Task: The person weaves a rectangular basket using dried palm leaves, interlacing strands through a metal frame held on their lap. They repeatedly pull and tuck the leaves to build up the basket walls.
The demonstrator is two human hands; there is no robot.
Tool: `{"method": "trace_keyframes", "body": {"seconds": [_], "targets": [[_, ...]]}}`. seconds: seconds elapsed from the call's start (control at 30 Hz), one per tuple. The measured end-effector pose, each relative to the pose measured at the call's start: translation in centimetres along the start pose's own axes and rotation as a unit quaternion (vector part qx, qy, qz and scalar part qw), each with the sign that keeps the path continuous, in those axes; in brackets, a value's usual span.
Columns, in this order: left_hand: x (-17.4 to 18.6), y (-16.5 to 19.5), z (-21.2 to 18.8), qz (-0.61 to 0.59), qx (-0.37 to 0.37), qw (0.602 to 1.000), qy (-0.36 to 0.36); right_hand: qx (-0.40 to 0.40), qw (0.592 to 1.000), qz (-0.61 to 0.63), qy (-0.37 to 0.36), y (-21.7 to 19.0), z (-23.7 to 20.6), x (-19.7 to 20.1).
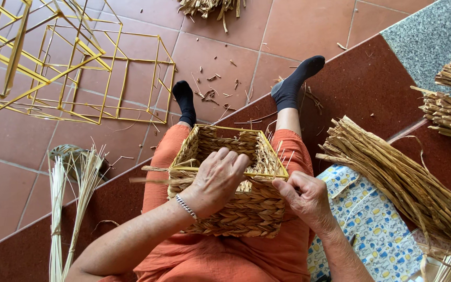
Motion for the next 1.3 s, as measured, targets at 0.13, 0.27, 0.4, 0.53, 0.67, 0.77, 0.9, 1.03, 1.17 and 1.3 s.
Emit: {"method": "trace_keyframes", "body": {"seconds": [0.13, 0.27, 0.4, 0.53, 0.67, 0.77, 0.9, 1.03, 1.17, 1.3], "targets": [[-0.7, 0.8, 0.8, 0.053, -0.107, 0.993, -0.005, 0.047, 0.998, -0.027, 0.039, -1.0, -1.2, -0.1], [-1.6, 0.8, 1.4, 0.034, -0.157, 0.986, -0.050, 0.087, 0.991, -0.049, 0.088, -2.3, -2.2, -0.5], [-3.1, -0.4, 2.0, -0.079, -0.062, 0.983, -0.156, 0.132, 0.977, -0.114, 0.121, -4.1, -2.8, -0.7], [-2.5, 0.0, 2.4, -0.061, -0.114, 0.987, -0.100, 0.135, 0.968, -0.159, 0.139, -5.5, -3.4, -0.7], [-2.9, -0.2, 2.9, -0.104, -0.052, 0.978, -0.170, 0.123, 0.968, -0.165, 0.143, -5.9, -3.4, -0.7], [-3.3, -0.6, 3.0, -0.159, 0.001, 0.967, -0.198, 0.141, 0.967, -0.155, 0.147, -6.0, -3.5, -0.7], [-2.6, -1.2, 3.6, -0.275, -0.030, 0.951, -0.137, 0.135, 0.968, -0.154, 0.146, -5.6, -3.8, -0.9], [-3.3, -2.9, 4.8, -0.464, 0.062, 0.848, -0.249, 0.130, 0.968, -0.150, 0.151, -5.3, -4.1, -1.1], [-4.8, -3.4, 5.5, -0.483, 0.205, 0.804, -0.281, 0.127, 0.967, -0.158, 0.156, -5.2, -4.3, -1.4], [-5.1, -2.6, 7.3, -0.394, 0.092, 0.884, -0.235, 0.118, 0.969, -0.152, 0.157, -4.9, -4.4, -1.5]]}}
Point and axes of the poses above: each hand's wrist, its own z-axis towards the middle knuckle, its own x-axis out of the back of the hand, y = z × x, the point moved 5 cm from there along z, towards the middle knuckle, and after that the axes turned 7 degrees about -z, right-handed, at the moved point
